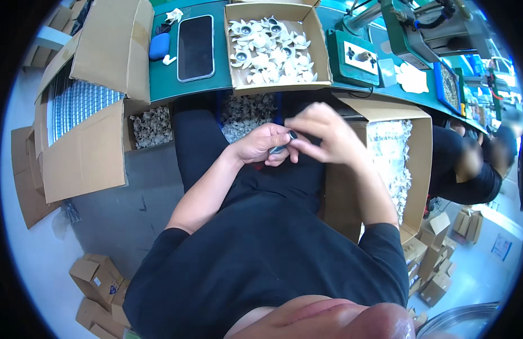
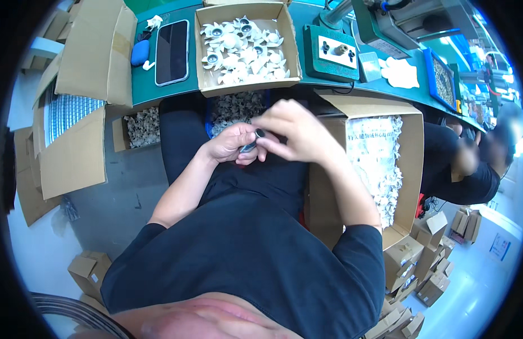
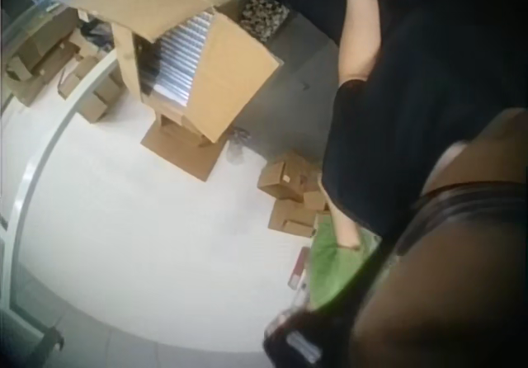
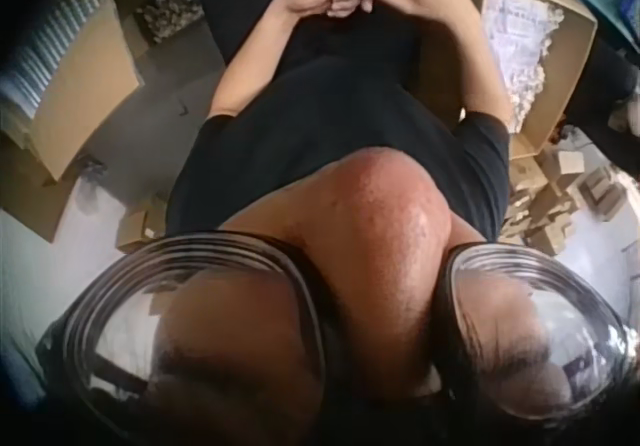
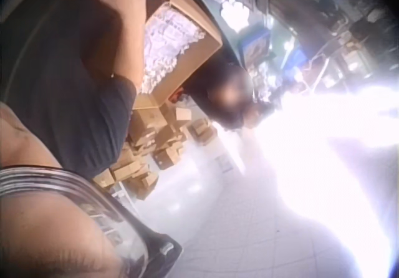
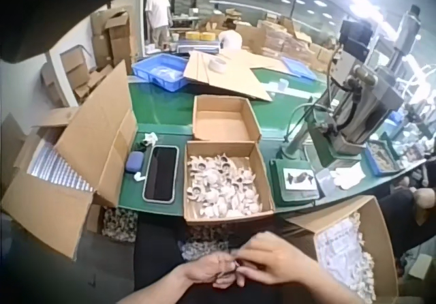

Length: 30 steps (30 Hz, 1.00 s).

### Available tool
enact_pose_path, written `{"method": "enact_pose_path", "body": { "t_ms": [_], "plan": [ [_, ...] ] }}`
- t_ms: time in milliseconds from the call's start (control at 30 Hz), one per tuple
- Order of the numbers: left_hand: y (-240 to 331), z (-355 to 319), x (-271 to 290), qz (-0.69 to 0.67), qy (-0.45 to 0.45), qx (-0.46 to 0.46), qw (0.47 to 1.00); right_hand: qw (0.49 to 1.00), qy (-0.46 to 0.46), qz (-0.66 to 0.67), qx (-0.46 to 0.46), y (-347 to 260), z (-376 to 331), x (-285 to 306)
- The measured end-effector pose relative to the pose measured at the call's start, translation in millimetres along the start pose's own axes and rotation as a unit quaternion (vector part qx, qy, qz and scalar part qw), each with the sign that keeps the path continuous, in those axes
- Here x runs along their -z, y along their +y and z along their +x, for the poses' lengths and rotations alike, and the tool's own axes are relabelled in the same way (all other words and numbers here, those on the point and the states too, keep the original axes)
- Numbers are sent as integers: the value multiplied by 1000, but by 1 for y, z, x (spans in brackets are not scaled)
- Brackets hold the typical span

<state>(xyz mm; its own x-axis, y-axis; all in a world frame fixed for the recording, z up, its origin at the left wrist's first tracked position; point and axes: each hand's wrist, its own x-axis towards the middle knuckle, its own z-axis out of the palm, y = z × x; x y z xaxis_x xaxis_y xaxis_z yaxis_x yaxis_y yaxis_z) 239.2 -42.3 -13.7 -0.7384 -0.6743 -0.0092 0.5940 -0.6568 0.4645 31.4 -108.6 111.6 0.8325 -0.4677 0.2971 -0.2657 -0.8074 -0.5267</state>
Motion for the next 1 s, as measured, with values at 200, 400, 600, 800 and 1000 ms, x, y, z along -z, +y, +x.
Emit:
{"method": "enact_pose_path", "body": {
  "t_ms": [200, 400, 600, 800, 1000],
  "plan": [
    [12, 13, -6, 58, -36, 20, 997, 984, 106, 83, -116, 19, -11, 12],
    [2, 24, 7, 62, -36, 64, 995, 893, 314, -178, -269, 130, -23, 80],
    [-21, 13, 30, 57, 49, 65, 995, 923, 193, -6, -333, 153, 2, 102],
    [-48, 22, 52, 98, 96, 175, 975, 933, 289, -66, -202, 146, -58, 113],
    [-65, -12, 85, 116, 199, 216, 949, 714, 368, -351, -481, 156, -308, 94]
  ]
}}
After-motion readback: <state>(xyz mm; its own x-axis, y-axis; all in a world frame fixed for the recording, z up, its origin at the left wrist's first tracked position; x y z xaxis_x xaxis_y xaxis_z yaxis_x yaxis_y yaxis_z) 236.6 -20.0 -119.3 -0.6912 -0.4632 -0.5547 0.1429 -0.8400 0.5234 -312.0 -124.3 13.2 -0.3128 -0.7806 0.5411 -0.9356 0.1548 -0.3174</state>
